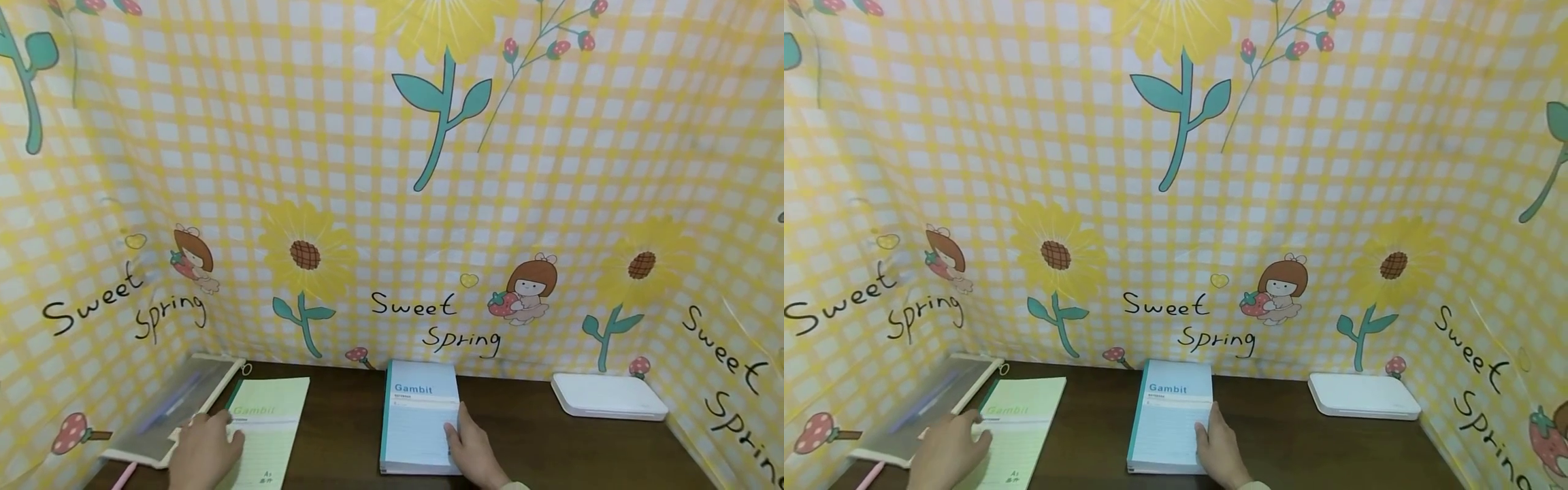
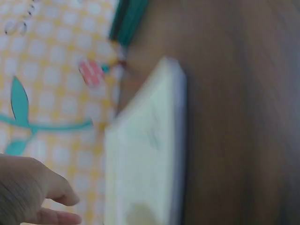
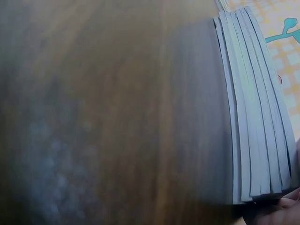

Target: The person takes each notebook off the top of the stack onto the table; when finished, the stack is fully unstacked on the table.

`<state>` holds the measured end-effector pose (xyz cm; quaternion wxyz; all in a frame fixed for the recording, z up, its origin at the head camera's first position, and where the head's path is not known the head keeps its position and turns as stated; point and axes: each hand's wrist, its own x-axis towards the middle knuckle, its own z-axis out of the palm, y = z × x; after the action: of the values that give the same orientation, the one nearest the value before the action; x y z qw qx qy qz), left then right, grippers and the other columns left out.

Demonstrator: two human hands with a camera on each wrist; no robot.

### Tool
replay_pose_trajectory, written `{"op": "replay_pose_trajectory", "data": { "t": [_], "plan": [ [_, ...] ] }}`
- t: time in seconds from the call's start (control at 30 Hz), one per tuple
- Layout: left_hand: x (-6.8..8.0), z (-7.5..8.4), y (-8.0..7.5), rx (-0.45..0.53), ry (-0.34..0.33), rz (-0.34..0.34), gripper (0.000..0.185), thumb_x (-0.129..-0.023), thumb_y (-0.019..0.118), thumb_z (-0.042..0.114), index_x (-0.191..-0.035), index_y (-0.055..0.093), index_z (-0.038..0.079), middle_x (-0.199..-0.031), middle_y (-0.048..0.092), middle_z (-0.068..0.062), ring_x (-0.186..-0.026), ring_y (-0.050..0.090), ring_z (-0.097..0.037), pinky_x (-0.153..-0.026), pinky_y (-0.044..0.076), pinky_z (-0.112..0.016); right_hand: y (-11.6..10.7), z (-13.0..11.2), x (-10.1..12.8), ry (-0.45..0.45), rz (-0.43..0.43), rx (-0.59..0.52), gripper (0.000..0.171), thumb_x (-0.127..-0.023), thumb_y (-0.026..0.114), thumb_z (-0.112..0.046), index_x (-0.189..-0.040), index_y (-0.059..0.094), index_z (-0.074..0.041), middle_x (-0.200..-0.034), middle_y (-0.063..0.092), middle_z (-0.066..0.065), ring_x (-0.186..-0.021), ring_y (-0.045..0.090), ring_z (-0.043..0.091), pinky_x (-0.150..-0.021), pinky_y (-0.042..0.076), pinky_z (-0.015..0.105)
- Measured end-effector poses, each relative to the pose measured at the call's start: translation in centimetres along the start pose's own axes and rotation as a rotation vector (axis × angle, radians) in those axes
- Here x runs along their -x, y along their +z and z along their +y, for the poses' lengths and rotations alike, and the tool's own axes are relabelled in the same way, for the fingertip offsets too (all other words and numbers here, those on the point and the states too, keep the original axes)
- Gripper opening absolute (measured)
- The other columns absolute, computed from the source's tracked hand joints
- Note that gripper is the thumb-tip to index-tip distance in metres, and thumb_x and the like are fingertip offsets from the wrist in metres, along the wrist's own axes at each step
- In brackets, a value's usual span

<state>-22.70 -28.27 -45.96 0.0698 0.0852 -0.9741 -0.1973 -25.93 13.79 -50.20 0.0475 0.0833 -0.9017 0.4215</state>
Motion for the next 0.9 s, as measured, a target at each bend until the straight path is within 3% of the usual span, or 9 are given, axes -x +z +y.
{"op": "replay_pose_trajectory", "data": {
  "t": [0.1, 0.27, 0.43, 0.5, 0.6, 0.73, 0.9],
  "plan": [
    [-0.2, 3.8, 1.0, 0.108, 0.07, 0.026, 0.029, -0.084, 0.065, 0.019, -0.102, 0.067, -0.003, -0.09, 0.067, -0.018, -0.071, 0.063, -0.029, -0.056, 0.051, -0.043, -0.3, 0.2, 0.1, -0.008, 0.004, -0.005, 0.062, -0.1, 0.049, -0.014, -0.142, 0.02, 0.022, -0.146, 0.029, 0.04, -0.135, 0.035, 0.049, -0.103, 0.036, 0.059],
    [-0.4, 10.5, 4.6, 0.318, 0.192, -0.009, 0.016, -0.083, 0.07, 0.019, -0.09, 0.071, 0.005, -0.077, 0.069, -0.002, -0.068, 0.062, -0.015, -0.061, 0.051, -0.035, -0.4, 0.2, 0.0, -0.031, 0.0, 0.005, 0.062, -0.1, 0.048, -0.015, -0.141, 0.02, 0.023, -0.145, 0.03, 0.041, -0.134, 0.035, 0.05, -0.103, 0.036, 0.059],
    [-0.6, 15.1, 8.4, 0.43, 0.249, -0.107, 0.03, -0.085, 0.07, 0.026, -0.101, 0.072, 0.0, -0.086, 0.072, -0.007, -0.08, 0.067, -0.021, -0.068, 0.054, -0.04, -0.3, 0.2, -0.1, -0.019, 0.001, 0.019, 0.062, -0.1, 0.049, -0.016, -0.141, 0.022, 0.023, -0.144, 0.032, 0.04, -0.134, 0.037, 0.049, -0.104, 0.036, 0.058],
    [-0.6, 16.4, 9.4, 0.464, 0.25, -0.165, 0.038, -0.086, 0.069, 0.026, -0.108, 0.07, -0.005, -0.097, 0.072, -0.015, -0.092, 0.068, -0.031, -0.074, 0.055, -0.046, -0.2, 0.2, -0.1, -0.009, 0.009, 0.017, 0.062, -0.099, 0.049, -0.015, -0.141, 0.022, 0.022, -0.144, 0.033, 0.04, -0.134, 0.038, 0.048, -0.104, 0.036, 0.058],
    [-0.5, 17.8, 10.3, 0.494, 0.233, -0.195, 0.043, -0.085, 0.069, 0.025, -0.111, 0.067, -0.009, -0.111, 0.068, -0.025, -0.106, 0.064, -0.04, -0.08, 0.053, -0.053, -0.2, 0.2, -0.1, 0.002, 0.016, 0.011, 0.063, -0.099, 0.05, -0.016, -0.141, 0.023, 0.022, -0.144, 0.034, 0.039, -0.134, 0.038, 0.047, -0.105, 0.036, 0.057],
    [-0.3, 18.6, 10.5, 0.49, 0.231, -0.165, 0.042, -0.084, 0.07, 0.022, -0.11, 0.067, -0.011, -0.113, 0.067, -0.028, -0.106, 0.064, -0.04, -0.079, 0.054, -0.052, -0.3, 0.0, -0.2, 0.002, 0.009, 0.014, 0.062, -0.099, 0.049, -0.015, -0.141, 0.023, 0.023, -0.143, 0.034, 0.039, -0.134, 0.038, 0.047, -0.104, 0.037, 0.057],
    [0.1, 18.5, 10.1, 0.507, 0.297, -0.149, 0.043, -0.082, 0.073, 0.023, -0.109, 0.068, -0.011, -0.111, 0.065, -0.028, -0.105, 0.06, -0.04, -0.082, 0.051, -0.052, -0.2, -0.2, -0.3, 0.001, -0.001, 0.014, 0.06, -0.099, 0.048, -0.012, -0.14, 0.022, 0.023, -0.144, 0.033, 0.04, -0.134, 0.037, 0.048, -0.104, 0.036, 0.058]
  ]
}}
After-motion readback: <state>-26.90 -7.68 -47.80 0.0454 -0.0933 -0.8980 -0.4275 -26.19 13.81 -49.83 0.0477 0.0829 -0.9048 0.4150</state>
